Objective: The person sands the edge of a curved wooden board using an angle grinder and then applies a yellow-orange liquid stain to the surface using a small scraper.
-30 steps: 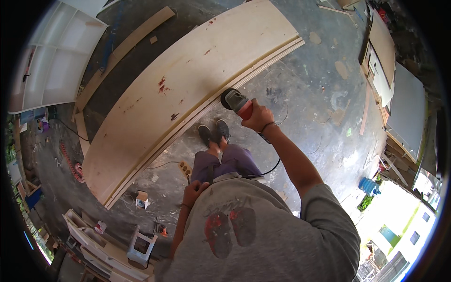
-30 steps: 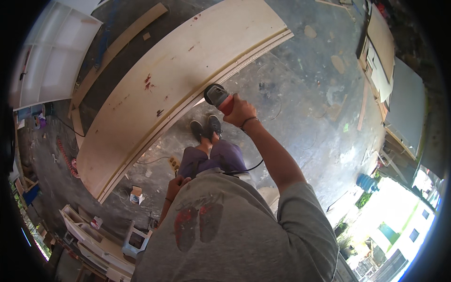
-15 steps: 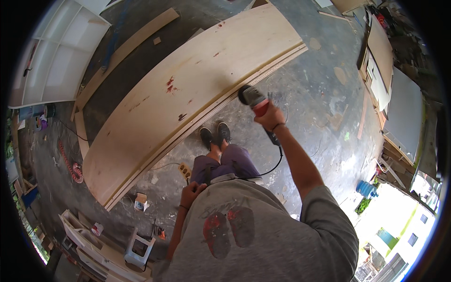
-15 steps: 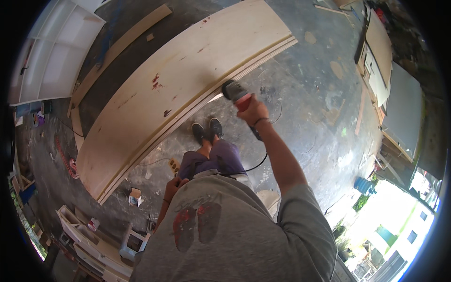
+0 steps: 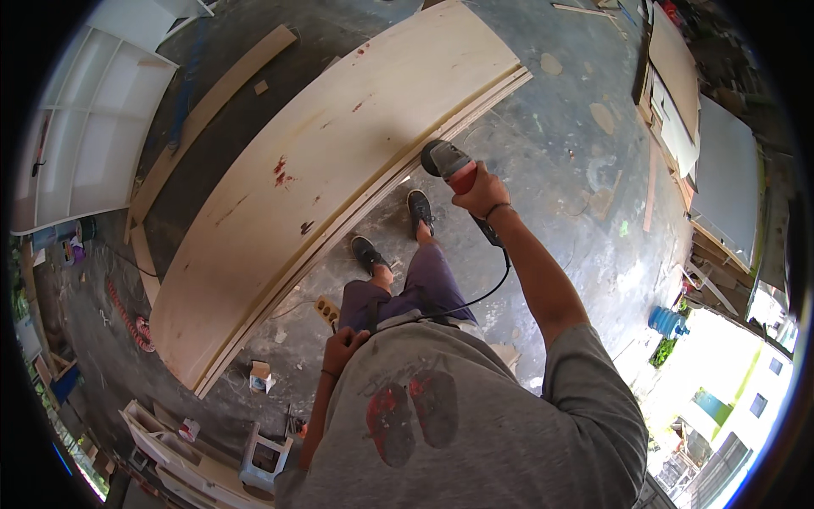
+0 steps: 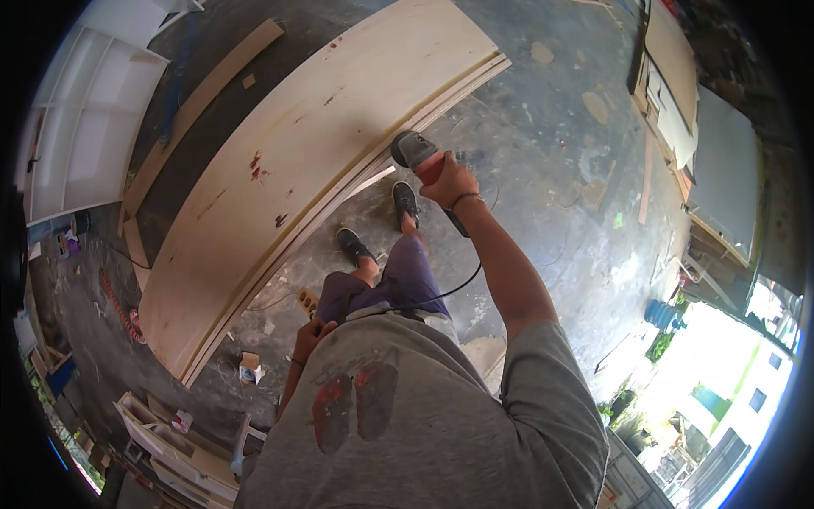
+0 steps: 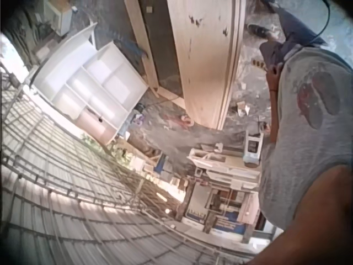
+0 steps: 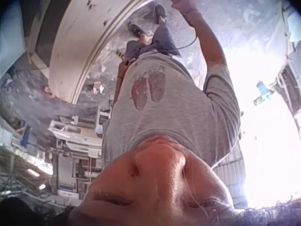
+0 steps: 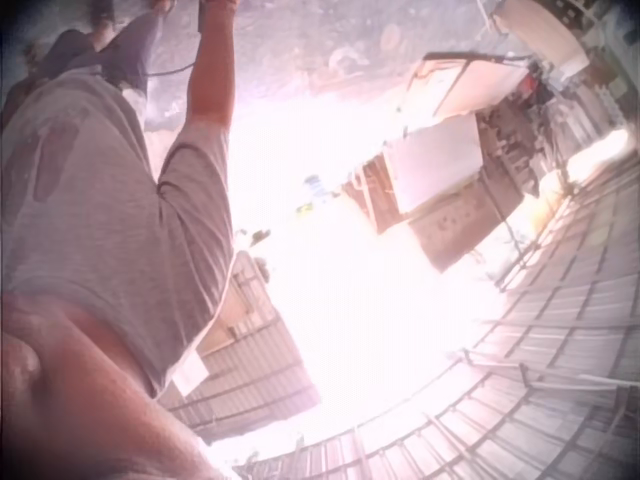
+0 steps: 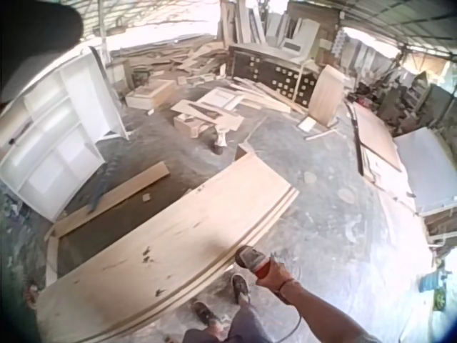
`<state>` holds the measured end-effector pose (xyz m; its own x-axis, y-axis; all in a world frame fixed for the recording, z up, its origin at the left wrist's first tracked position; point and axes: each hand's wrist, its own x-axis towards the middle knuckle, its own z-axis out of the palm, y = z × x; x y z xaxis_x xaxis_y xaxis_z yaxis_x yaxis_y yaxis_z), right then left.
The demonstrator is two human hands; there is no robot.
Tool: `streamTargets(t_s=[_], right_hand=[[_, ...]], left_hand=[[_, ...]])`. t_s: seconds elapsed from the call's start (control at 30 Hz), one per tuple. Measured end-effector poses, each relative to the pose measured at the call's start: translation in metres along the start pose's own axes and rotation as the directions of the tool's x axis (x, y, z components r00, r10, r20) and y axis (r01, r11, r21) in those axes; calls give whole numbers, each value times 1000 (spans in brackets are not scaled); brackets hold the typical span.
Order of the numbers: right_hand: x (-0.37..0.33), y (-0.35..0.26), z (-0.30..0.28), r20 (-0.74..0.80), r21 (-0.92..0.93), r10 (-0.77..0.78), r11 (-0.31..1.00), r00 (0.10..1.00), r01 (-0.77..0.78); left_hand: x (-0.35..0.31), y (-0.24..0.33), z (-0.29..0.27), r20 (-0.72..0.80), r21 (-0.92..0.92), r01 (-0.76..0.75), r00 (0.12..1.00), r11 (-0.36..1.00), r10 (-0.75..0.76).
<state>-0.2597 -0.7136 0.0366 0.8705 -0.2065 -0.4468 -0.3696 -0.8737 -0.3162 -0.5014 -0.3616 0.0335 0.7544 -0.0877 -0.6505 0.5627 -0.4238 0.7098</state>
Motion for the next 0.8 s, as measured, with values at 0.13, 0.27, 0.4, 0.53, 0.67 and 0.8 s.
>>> streamTargets(t_s=[0.13, 0.27, 0.4, 0.53, 0.67, 0.8], right_hand=[[32, 28, -24, -21, -8, 20, 1000, 1000, -20], [64, 54, -51, 9, -9, 28, 1000, 1000, -28], [93, 77, -73, -2, -12, 41, 999, 999, -41], [122, 101, -93, -47, -4, 44, 999, 998, -45], [147, 119, -110, -113, 45, 66, 997, 991, -61], [152, 124, -118, -88, 45, 116, 993, 989, -112]], left_hand=[[16, 25, 17, -1, 13, 10, 1000, 1000, -10], [34, 48, 43, 21, 15, 46, 999, 999, -47], [49, 63, 63, 3, 41, 11, 1000, 999, -11], [63, 77, 82, 3, 16, 9, 1000, 1000, -9], [75, 90, 97, 30, 36, 30, 999, 999, -31], [78, 96, 104, -1, 39, 25, 1000, 999, -25]])
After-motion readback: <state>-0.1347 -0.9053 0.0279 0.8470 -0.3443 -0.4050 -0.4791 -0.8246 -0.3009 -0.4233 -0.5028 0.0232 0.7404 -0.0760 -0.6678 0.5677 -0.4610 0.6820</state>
